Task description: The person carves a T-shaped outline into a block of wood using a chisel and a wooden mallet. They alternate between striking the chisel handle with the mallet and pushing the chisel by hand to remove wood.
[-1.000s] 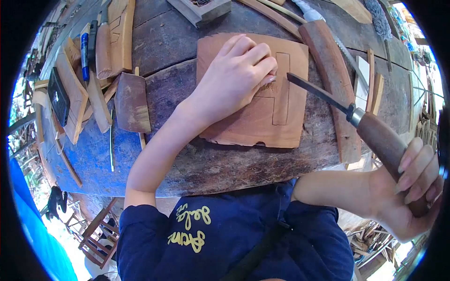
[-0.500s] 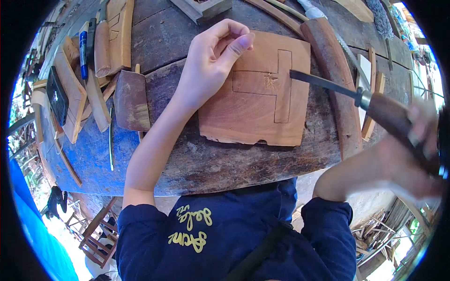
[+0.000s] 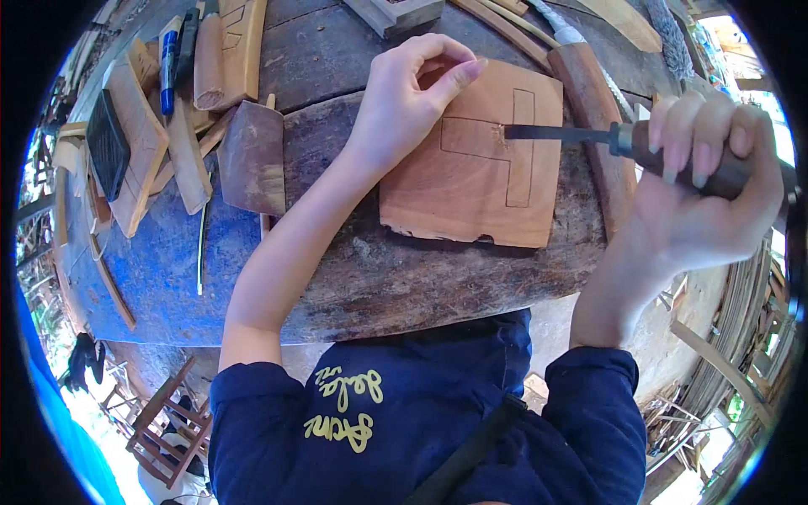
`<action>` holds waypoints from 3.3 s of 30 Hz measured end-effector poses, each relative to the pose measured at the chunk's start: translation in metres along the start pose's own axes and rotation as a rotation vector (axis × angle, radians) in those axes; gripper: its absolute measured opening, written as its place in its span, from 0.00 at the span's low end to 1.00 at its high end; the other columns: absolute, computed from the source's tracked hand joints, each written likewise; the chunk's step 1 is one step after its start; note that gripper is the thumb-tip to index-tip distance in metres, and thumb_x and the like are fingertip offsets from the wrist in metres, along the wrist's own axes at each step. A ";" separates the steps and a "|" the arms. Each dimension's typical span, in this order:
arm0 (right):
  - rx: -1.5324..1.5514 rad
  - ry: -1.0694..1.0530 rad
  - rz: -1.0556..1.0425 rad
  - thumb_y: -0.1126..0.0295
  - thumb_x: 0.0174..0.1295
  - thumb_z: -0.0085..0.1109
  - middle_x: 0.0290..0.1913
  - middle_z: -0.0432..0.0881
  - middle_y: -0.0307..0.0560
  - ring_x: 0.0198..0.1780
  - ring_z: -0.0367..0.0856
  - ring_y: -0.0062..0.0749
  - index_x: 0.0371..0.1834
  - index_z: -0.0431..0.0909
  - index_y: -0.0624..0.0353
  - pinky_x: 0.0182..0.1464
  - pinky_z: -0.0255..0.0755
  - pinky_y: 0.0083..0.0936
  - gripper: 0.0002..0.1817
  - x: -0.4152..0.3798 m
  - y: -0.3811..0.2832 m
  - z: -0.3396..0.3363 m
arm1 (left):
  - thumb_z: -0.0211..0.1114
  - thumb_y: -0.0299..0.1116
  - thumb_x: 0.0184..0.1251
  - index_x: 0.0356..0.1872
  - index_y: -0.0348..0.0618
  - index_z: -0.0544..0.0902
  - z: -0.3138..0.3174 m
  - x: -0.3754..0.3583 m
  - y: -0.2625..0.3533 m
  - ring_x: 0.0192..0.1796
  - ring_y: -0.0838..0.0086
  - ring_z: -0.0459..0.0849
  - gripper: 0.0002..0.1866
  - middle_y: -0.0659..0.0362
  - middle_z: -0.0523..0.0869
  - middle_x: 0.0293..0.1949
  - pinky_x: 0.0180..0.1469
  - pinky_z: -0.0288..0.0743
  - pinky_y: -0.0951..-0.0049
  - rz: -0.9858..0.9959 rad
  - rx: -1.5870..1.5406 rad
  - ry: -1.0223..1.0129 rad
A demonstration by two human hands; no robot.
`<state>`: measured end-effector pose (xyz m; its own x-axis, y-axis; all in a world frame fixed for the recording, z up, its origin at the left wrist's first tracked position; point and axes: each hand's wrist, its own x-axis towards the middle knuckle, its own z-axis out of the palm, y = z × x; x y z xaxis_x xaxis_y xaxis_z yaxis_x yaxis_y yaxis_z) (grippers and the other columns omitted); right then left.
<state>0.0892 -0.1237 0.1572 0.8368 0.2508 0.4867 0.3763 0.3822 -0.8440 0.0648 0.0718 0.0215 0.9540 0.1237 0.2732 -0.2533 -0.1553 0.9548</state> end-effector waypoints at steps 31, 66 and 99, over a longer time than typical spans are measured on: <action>-0.063 0.389 0.017 0.75 0.58 0.57 0.17 0.69 0.46 0.19 0.71 0.28 0.33 0.67 0.61 0.30 0.69 0.31 0.07 -0.004 0.009 0.025 | 0.73 0.44 0.52 0.56 0.36 0.70 0.044 0.026 0.158 0.33 0.66 0.80 0.34 0.50 0.80 0.34 0.44 0.75 0.66 0.658 -0.067 -0.148; -1.291 -0.181 0.548 0.71 0.41 0.59 0.36 0.79 0.64 0.41 0.80 0.56 0.59 0.64 0.67 0.46 0.74 0.42 0.35 -0.115 -0.029 -0.108 | 0.69 0.29 0.55 0.23 0.40 0.78 0.068 0.016 0.149 0.27 0.88 0.73 0.08 0.69 0.78 0.22 0.30 0.66 0.82 0.143 -0.220 -0.266; -1.212 -0.361 0.484 0.71 0.62 0.54 0.50 0.76 0.69 0.55 0.77 0.53 0.65 0.60 0.68 0.59 0.66 0.37 0.28 -0.062 -0.202 -0.009 | 0.66 0.27 0.54 0.23 0.36 0.77 0.081 0.023 0.152 0.26 0.86 0.69 0.07 0.67 0.74 0.19 0.29 0.64 0.77 0.255 -0.234 -0.336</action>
<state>-0.0355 -0.2252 0.2955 0.9045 0.4247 -0.0399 0.3438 -0.7811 -0.5213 0.0618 -0.0284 0.1634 0.8460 -0.2187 0.4863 -0.4786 0.0904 0.8733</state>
